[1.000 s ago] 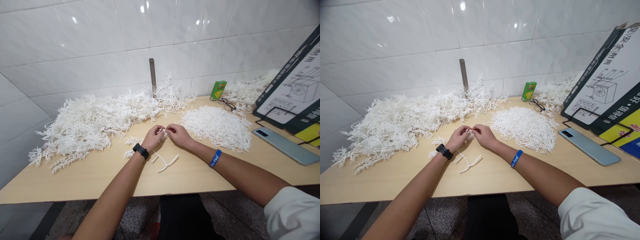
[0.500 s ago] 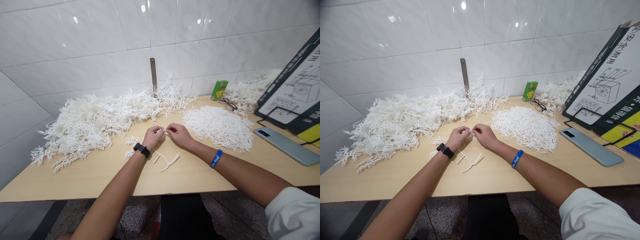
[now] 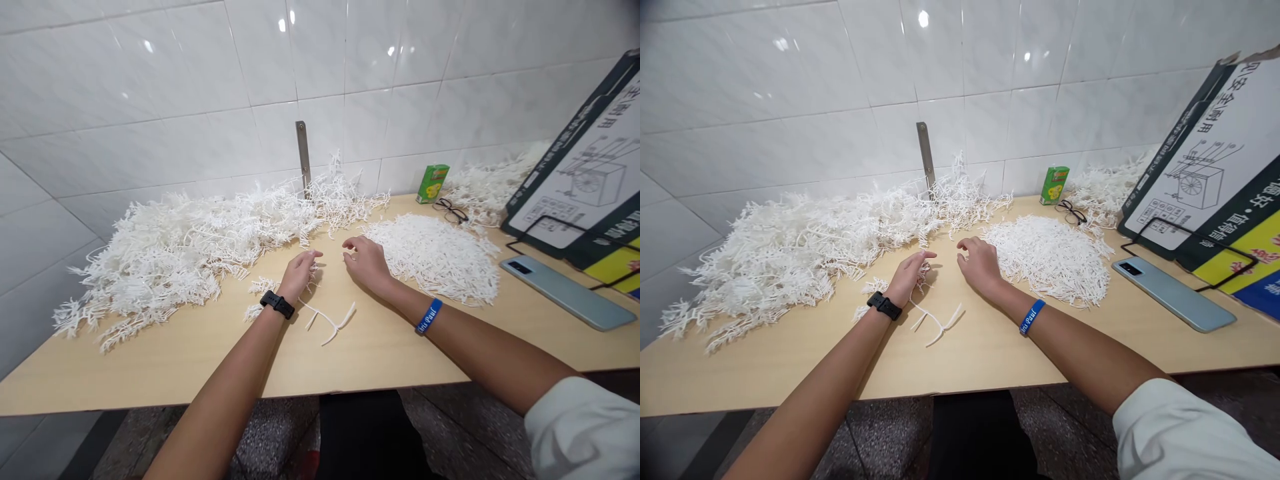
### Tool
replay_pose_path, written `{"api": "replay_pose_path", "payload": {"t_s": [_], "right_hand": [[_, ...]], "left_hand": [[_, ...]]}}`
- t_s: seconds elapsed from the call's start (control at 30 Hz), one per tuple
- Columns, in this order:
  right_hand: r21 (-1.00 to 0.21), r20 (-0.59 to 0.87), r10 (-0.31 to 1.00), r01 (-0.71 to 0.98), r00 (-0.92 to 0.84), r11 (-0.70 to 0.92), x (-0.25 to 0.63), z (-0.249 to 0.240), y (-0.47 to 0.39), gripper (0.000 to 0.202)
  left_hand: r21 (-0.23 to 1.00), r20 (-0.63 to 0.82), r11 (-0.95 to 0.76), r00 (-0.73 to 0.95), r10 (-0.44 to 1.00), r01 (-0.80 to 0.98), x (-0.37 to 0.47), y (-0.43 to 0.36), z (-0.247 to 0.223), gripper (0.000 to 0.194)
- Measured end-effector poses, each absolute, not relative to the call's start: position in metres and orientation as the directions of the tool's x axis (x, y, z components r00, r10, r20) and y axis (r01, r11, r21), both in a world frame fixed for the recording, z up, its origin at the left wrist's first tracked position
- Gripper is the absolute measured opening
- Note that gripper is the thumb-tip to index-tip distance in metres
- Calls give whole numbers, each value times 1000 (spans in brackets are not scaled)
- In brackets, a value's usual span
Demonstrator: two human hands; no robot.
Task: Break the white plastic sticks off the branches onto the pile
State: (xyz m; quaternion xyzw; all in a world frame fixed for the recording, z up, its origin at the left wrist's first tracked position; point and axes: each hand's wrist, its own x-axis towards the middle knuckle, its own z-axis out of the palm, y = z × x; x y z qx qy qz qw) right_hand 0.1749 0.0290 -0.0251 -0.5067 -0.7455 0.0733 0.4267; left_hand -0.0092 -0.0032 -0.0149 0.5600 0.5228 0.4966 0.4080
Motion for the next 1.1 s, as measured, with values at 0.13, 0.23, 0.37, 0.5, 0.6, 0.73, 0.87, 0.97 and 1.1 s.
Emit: {"api": "replay_pose_path", "payload": {"t_s": [0.13,0.23,0.37,0.5,0.6,0.73,0.87,0.97,1.1], "right_hand": [[-619,552,814,566,-180,545,169,-21,20,13],[-670,495,813,460,-308,582,161,-18,10,18],[-682,452,791,412,-412,604,156,-16,4,21],[-711,399,811,414,-428,569,156,-19,5,20],[-727,352,844,450,-406,519,155,-21,6,24],[-741,357,856,445,-373,503,155,-24,10,22],[-776,380,855,381,-353,503,157,-27,15,16],[-812,369,864,334,-342,479,158,-29,17,15],[-820,365,865,321,-345,474,160,-28,17,15]], "left_hand": [[983,141,-138,-17,990,120,-11,0,-17,36],[991,120,-120,8,993,56,-11,2,-19,22],[989,140,-139,-5,990,54,-7,2,-19,13],[979,176,-177,18,984,103,-6,2,-20,15],[966,208,-212,44,977,150,-7,1,-20,19],[957,231,-239,70,970,163,-9,0,-21,22],[957,211,-228,107,971,177,-8,-1,-21,21],[951,215,-236,121,969,199,-6,-2,-19,23],[935,239,-257,99,966,246,-5,-3,-19,19]]}}
